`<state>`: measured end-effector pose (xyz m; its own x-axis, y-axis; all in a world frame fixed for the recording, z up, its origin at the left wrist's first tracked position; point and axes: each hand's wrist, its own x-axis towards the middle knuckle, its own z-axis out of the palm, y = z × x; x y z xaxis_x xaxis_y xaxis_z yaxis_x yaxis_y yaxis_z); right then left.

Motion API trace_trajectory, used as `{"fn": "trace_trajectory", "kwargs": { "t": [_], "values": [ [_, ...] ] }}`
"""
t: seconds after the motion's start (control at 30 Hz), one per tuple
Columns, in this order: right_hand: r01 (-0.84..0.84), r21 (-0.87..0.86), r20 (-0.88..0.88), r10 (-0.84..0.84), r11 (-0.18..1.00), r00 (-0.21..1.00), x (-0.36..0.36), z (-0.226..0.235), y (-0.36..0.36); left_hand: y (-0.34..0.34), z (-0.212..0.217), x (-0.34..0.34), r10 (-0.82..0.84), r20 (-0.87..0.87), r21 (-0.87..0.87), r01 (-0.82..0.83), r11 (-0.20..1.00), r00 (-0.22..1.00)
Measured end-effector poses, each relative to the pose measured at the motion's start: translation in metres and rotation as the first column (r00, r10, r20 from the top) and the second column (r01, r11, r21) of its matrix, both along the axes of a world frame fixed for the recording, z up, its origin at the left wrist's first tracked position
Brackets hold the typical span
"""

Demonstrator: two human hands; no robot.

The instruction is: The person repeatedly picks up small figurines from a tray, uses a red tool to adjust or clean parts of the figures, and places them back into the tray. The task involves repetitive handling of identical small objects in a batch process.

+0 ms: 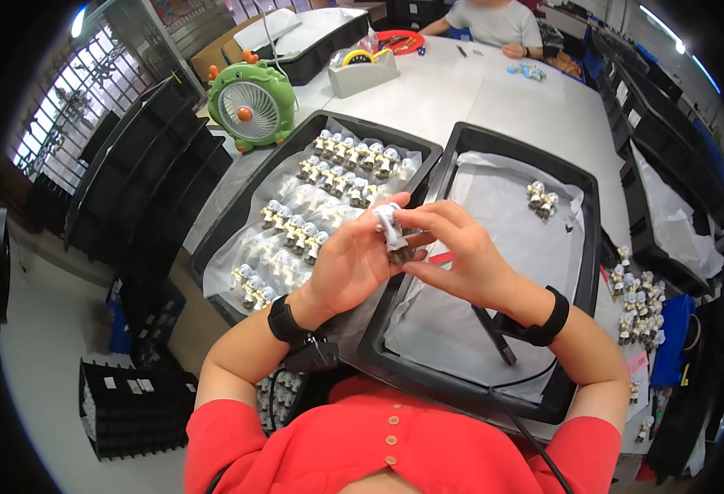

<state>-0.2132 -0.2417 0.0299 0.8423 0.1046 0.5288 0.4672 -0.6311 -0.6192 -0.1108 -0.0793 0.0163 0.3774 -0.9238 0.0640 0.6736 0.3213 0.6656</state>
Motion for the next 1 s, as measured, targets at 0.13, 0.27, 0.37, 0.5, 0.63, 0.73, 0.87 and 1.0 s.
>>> {"fn": "trace_trajectory", "kwargs": {
  "t": [0.13, 0.27, 0.37, 0.5, 0.63, 0.73, 0.87, 1.0],
  "values": [
    [0.069, -0.061, 0.139, -0.06, 0.996, 0.989, 0.006, -0.002, 0.005, 0.0, -0.007, 0.008, -0.052, -0.08, 0.044, 0.056, 0.997, 0.995],
    [0.081, -0.003, 0.074, -0.08, 0.997, 0.994, 0.008, -0.009, -0.001, -0.003, -0.014, 0.012, -0.056, -0.094, 0.099, 0.065, 0.993, 0.994],
    [0.065, 0.111, -0.066, -0.058, 0.992, 0.996, 0.005, -0.017, 0.001, -0.002, -0.019, 0.012, -0.037, -0.08, 0.139, 0.048, 0.989, 0.996],
    [0.045, 0.119, -0.093, -0.034, 0.992, 0.995, 0.003, -0.026, 0.0, -0.004, -0.022, 0.013, -0.008, 0.009, 0.161, 0.006, 0.987, 1.0],
    [0.094, 0.137, -0.083, -0.084, 0.986, 0.993, -0.001, -0.027, 0.005, -0.003, -0.026, 0.015, 0.019, -0.156, 0.128, 0.002, 0.992, 0.988],
    [0.117, 0.092, 0.008, -0.118, 0.989, 0.993, 0.0, -0.026, 0.005, -0.002, -0.024, 0.015, 0.07, -0.282, 0.123, -0.036, 0.992, 0.957],
    [0.154, 0.038, 0.088, -0.157, 0.987, 0.984, 0.0, -0.032, 0.006, -0.004, -0.019, 0.009, 0.123, -0.283, 0.206, -0.064, 0.976, 0.951],
    [0.207, -0.068, 0.2, -0.19, 0.976, 0.961, 0.0, -0.037, 0.005, -0.003, -0.023, 0.008, 0.092, -0.366, 0.137, -0.044, 0.99, 0.926]
  ]
}}
